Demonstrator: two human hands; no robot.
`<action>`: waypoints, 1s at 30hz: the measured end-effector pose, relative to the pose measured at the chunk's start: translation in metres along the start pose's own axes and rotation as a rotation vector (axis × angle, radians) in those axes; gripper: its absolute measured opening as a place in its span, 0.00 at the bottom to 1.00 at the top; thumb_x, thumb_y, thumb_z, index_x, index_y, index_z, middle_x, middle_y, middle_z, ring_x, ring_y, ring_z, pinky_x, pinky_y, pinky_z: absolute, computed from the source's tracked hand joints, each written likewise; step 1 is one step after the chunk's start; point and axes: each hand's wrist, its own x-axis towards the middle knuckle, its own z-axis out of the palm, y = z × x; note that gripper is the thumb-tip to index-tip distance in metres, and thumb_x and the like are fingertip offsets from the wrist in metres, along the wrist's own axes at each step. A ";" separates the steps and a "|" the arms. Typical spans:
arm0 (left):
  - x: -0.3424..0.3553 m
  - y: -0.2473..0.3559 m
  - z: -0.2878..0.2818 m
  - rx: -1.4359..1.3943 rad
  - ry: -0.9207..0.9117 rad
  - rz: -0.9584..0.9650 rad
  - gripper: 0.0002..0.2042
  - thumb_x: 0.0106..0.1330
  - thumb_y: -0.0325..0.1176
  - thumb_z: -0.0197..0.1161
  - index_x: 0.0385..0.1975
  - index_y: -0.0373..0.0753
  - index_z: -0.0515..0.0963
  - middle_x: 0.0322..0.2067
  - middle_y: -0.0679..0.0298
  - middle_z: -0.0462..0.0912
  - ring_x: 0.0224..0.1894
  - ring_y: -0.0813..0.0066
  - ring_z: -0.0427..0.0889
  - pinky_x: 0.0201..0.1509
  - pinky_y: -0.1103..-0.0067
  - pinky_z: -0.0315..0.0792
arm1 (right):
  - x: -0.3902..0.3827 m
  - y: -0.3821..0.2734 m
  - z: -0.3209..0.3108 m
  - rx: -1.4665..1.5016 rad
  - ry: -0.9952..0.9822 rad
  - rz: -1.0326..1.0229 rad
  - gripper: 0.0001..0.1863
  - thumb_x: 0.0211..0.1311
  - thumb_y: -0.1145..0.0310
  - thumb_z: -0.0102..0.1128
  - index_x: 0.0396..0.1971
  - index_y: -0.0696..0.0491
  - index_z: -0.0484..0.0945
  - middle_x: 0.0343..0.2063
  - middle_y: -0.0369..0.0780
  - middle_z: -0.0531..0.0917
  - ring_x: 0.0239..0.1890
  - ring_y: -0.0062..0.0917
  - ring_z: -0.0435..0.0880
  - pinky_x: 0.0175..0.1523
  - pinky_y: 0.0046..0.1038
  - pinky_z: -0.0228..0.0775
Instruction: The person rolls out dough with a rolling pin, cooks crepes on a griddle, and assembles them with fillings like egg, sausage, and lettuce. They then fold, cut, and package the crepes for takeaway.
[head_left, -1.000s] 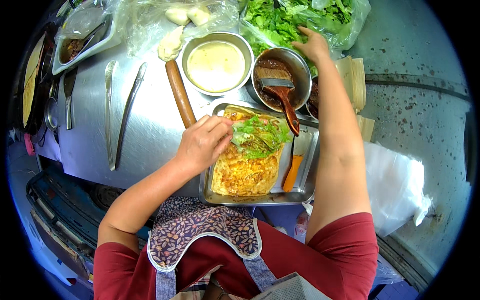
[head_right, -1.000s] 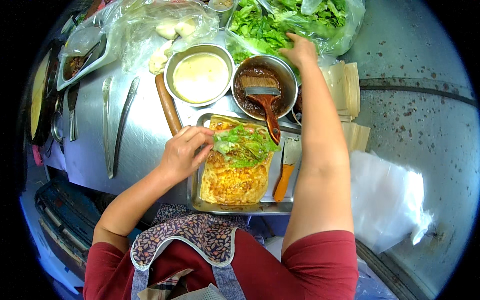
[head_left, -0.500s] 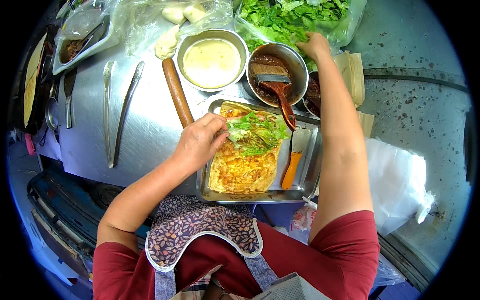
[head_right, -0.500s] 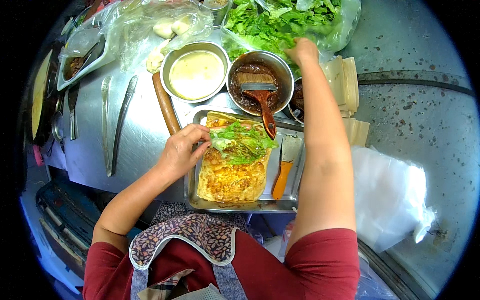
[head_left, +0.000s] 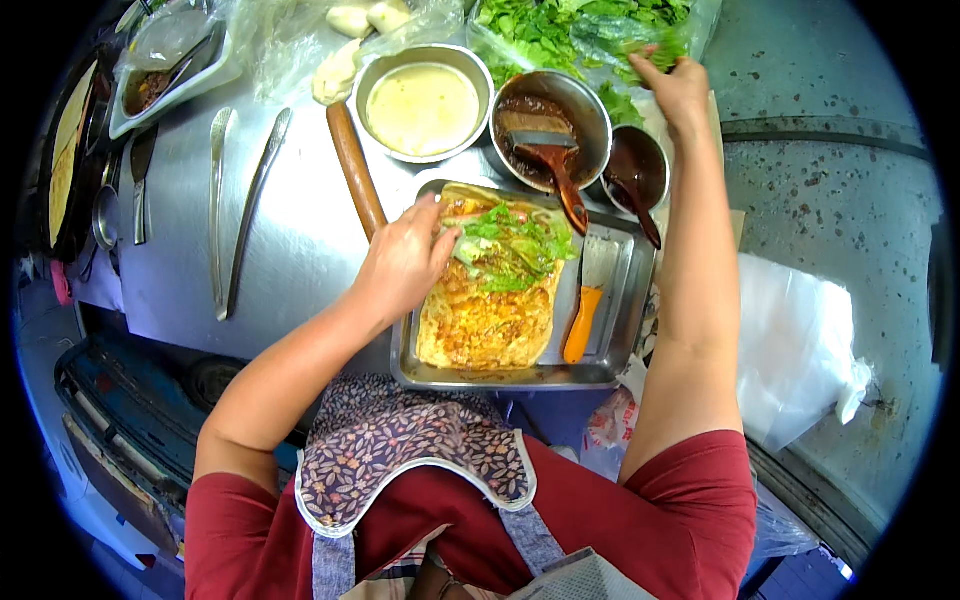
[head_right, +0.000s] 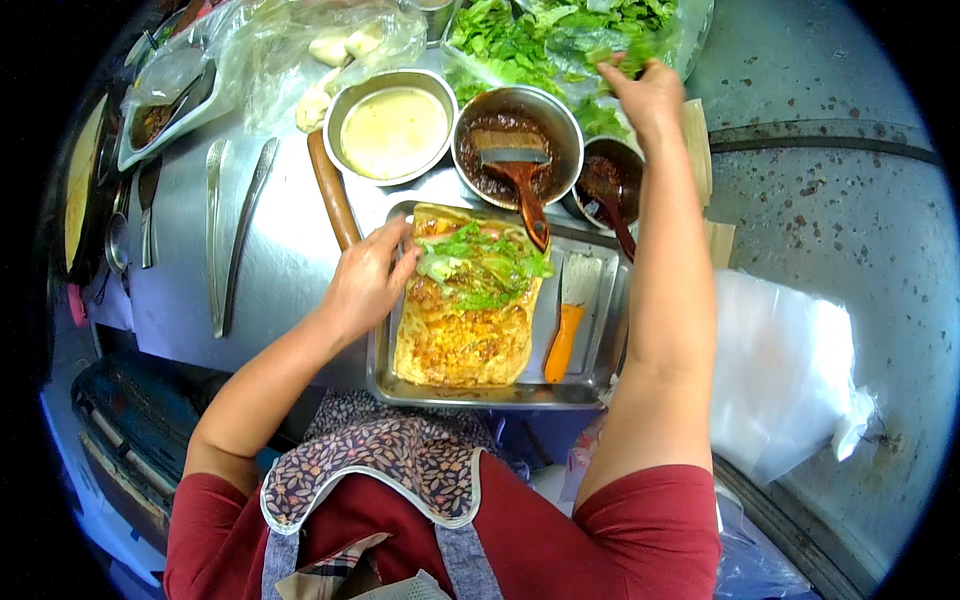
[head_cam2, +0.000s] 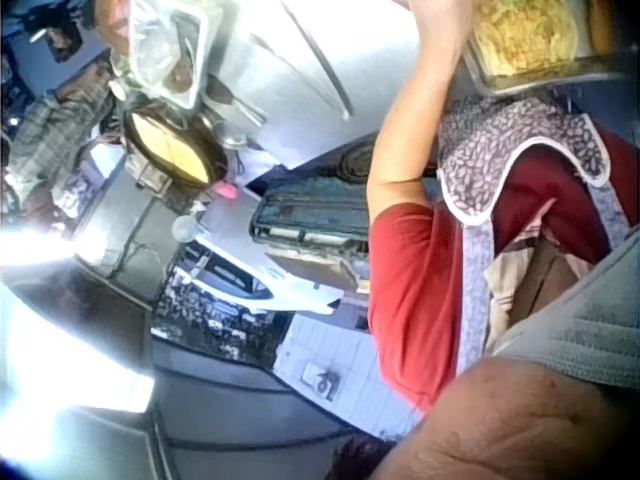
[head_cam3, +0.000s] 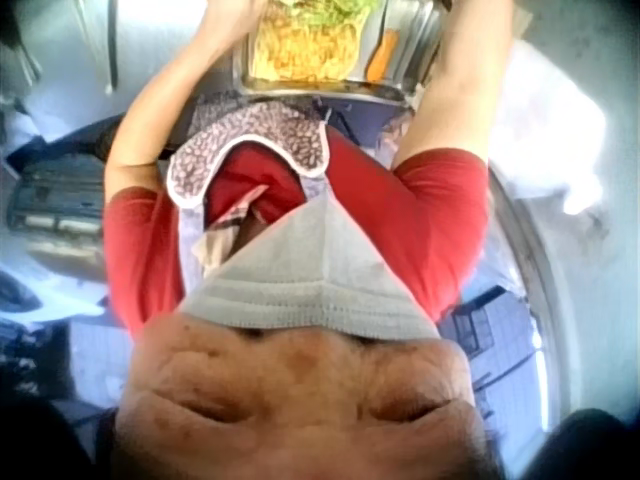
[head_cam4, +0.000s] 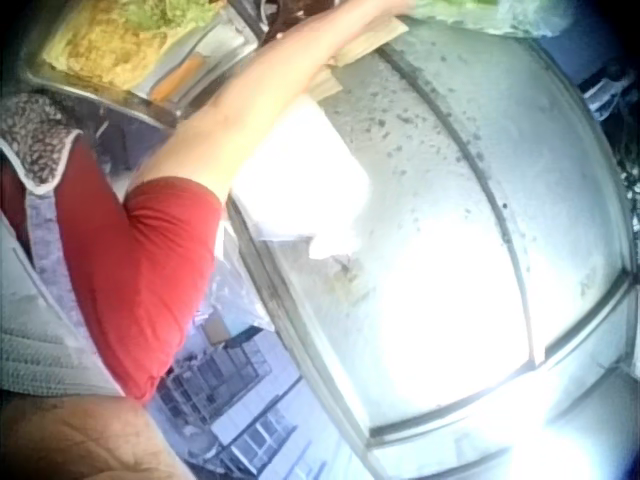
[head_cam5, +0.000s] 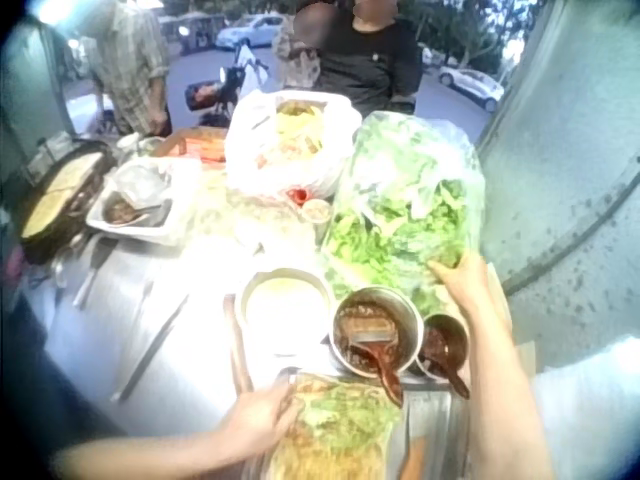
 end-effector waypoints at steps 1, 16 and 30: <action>0.006 0.004 0.000 0.002 -0.046 -0.032 0.15 0.73 0.35 0.56 0.50 0.27 0.73 0.43 0.40 0.80 0.45 0.38 0.82 0.49 0.56 0.77 | -0.018 -0.007 -0.009 0.039 -0.023 -0.006 0.15 0.58 0.67 0.76 0.41 0.57 0.82 0.32 0.38 0.87 0.30 0.20 0.83 0.36 0.24 0.74; 0.037 0.005 0.033 0.020 -0.091 -0.064 0.32 0.64 0.55 0.70 0.53 0.33 0.69 0.43 0.52 0.79 0.46 0.58 0.81 0.54 0.67 0.74 | -0.284 -0.010 0.072 -0.263 -0.157 -0.280 0.26 0.44 0.80 0.76 0.48 0.55 0.81 0.46 0.45 0.81 0.50 0.42 0.82 0.52 0.38 0.78; 0.072 0.049 0.059 0.631 -0.463 0.182 0.29 0.42 0.49 0.83 0.42 0.41 0.82 0.43 0.58 0.85 0.51 0.57 0.84 0.53 0.66 0.78 | -0.275 0.032 0.044 -0.300 0.066 -0.276 0.19 0.40 0.62 0.84 0.33 0.46 0.85 0.36 0.39 0.82 0.47 0.35 0.80 0.52 0.36 0.76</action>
